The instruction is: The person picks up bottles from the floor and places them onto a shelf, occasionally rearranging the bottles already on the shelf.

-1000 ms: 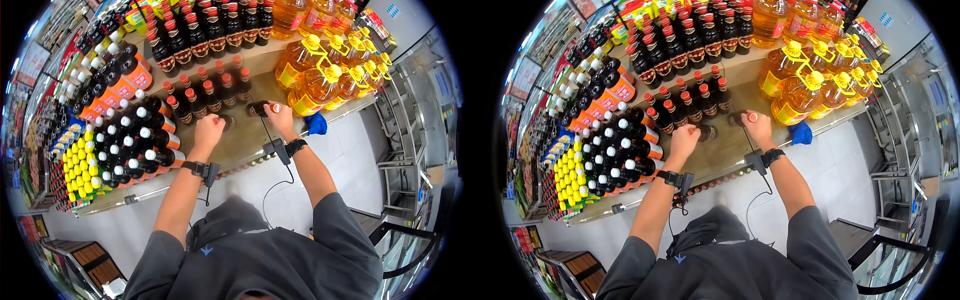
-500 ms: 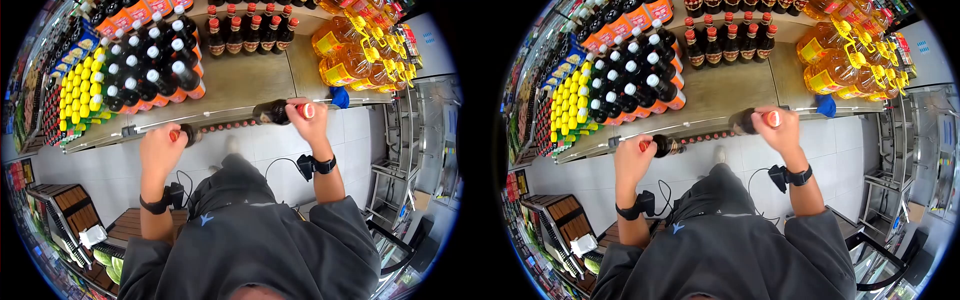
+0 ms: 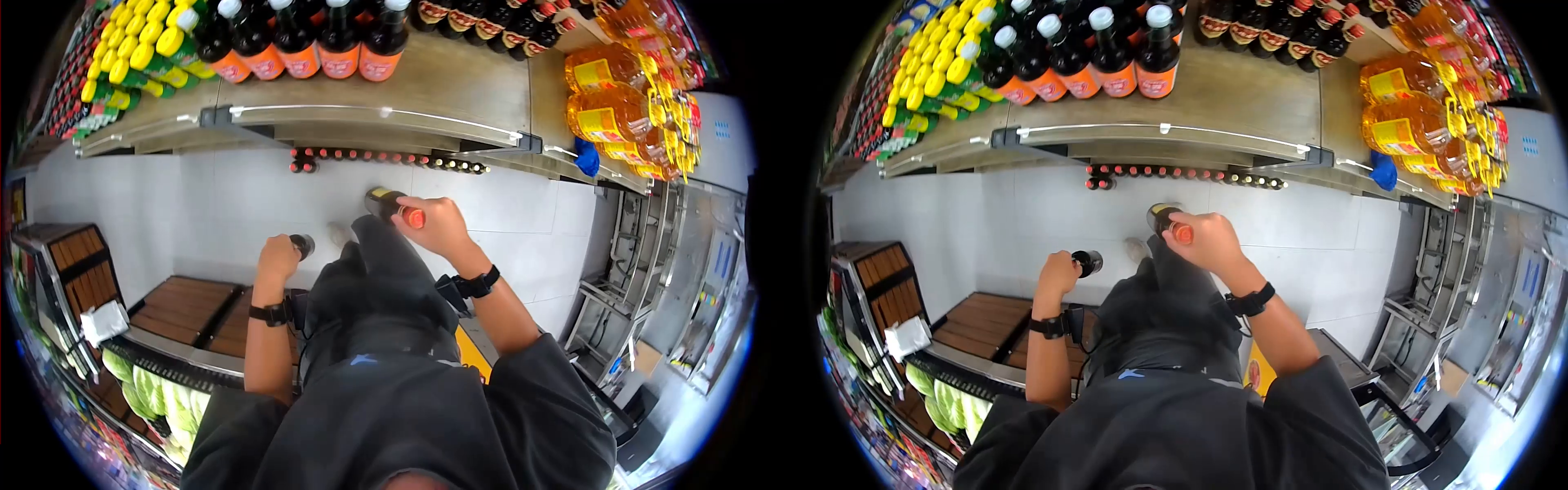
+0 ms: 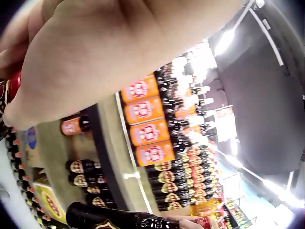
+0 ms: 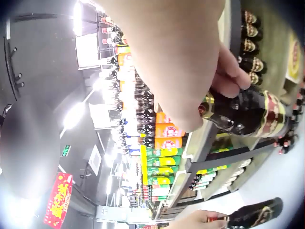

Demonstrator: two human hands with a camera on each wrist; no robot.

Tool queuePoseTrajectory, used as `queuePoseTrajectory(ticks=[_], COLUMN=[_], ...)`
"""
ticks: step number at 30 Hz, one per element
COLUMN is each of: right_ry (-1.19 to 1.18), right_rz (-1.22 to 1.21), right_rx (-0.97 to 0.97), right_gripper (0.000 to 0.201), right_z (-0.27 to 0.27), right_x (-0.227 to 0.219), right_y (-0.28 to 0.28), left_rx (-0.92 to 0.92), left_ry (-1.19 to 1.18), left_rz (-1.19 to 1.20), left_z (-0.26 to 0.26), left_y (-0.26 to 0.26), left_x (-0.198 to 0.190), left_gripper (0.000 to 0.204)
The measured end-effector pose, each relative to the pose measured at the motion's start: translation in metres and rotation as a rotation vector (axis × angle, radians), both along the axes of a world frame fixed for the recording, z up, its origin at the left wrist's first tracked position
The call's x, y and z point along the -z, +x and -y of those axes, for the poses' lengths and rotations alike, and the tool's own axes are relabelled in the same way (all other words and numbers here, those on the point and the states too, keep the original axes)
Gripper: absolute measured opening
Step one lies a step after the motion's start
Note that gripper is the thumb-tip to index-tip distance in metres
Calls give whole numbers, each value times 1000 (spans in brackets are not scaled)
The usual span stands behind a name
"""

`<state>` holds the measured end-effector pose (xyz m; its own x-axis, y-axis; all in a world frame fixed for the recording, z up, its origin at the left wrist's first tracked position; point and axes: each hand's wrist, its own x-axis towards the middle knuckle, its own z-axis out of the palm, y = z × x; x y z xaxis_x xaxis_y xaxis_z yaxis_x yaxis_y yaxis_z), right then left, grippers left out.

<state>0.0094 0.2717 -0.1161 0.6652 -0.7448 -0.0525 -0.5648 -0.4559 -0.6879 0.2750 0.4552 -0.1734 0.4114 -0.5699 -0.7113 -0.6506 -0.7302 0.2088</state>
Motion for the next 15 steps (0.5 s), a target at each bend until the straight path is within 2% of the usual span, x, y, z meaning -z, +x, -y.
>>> queuePoseTrajectory(ticks=[2,5,8,9,11,13,15], right_ry=[7,63,132,144,154,157,119], right_rz=[-43,-54,-107,-131,-175,-221,-253], right_rx=[-56,-104,-160,-175,-207,-244,-319], right_gripper=[28,31,31,31,31,32,30], right_z=[-9,-10,-6,-4,1,5,7], right_x=[21,51,73,82,99,115,135], right_y=[3,7,13,15,23,31,38], left_rx=[18,-55,-136,-160,-294,-406,-472], left_ry=[52,147,124,122,129,112,52], left_rz=[6,-6,26,25,-58,-130,-170], left_z=[-20,-46,-56,-63,-77,-80,-99], left_y=[9,20,20,23,32,36,34], left_x=[39,86,94,111,145,159,204], left_gripper=[26,32,29,31,33,35,35])
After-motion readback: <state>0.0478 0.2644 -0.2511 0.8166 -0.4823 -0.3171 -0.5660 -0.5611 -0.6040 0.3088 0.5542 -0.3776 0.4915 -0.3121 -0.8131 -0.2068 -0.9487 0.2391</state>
